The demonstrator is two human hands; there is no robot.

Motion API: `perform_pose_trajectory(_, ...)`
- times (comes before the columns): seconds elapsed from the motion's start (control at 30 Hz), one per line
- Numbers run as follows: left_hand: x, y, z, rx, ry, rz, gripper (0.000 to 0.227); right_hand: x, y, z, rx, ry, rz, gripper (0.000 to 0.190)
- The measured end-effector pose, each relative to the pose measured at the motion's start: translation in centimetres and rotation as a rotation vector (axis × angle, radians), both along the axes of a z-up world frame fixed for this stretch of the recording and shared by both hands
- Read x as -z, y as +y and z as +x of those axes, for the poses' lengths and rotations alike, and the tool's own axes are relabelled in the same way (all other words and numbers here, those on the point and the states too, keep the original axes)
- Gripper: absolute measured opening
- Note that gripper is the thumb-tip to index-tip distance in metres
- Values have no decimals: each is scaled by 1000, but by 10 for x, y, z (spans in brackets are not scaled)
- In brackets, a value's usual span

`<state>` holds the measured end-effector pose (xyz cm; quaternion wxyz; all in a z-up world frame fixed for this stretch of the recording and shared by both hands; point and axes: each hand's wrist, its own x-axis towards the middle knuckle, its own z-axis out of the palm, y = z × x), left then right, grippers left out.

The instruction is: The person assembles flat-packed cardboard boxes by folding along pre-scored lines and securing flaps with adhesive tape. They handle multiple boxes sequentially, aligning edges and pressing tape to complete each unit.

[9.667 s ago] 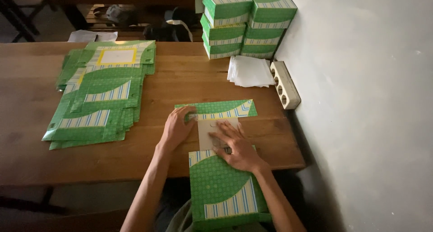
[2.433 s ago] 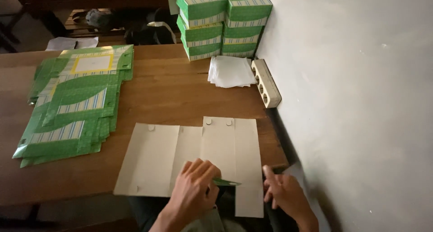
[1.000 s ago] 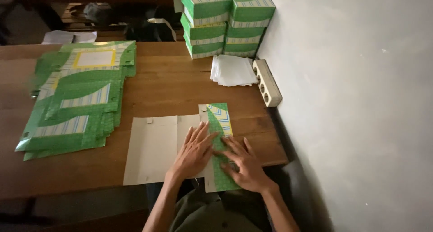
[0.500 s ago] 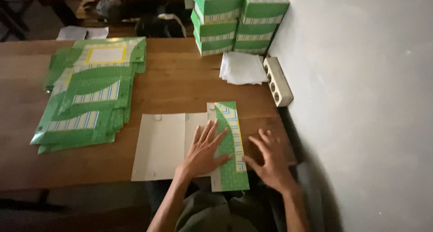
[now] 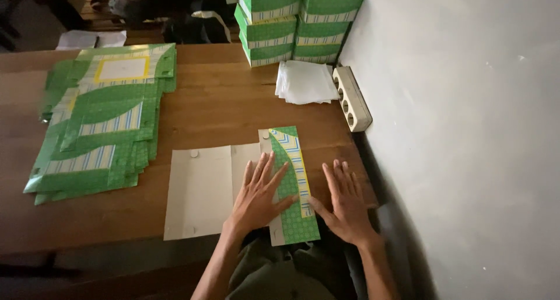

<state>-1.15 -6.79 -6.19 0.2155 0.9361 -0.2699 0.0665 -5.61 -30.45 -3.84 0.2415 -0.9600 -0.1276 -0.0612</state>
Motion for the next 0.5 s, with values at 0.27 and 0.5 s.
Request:
perform_pose_trajectory(0.27, -6, 2, -3, 5, -35, -21, 80, 4, -4, 1, -39, -50, -59, 88)
perform_pose_trajectory(0.5, -9, 1, -5, -2, -26, -45, 78, 3, -5, 1, -35, -25, -37, 87)
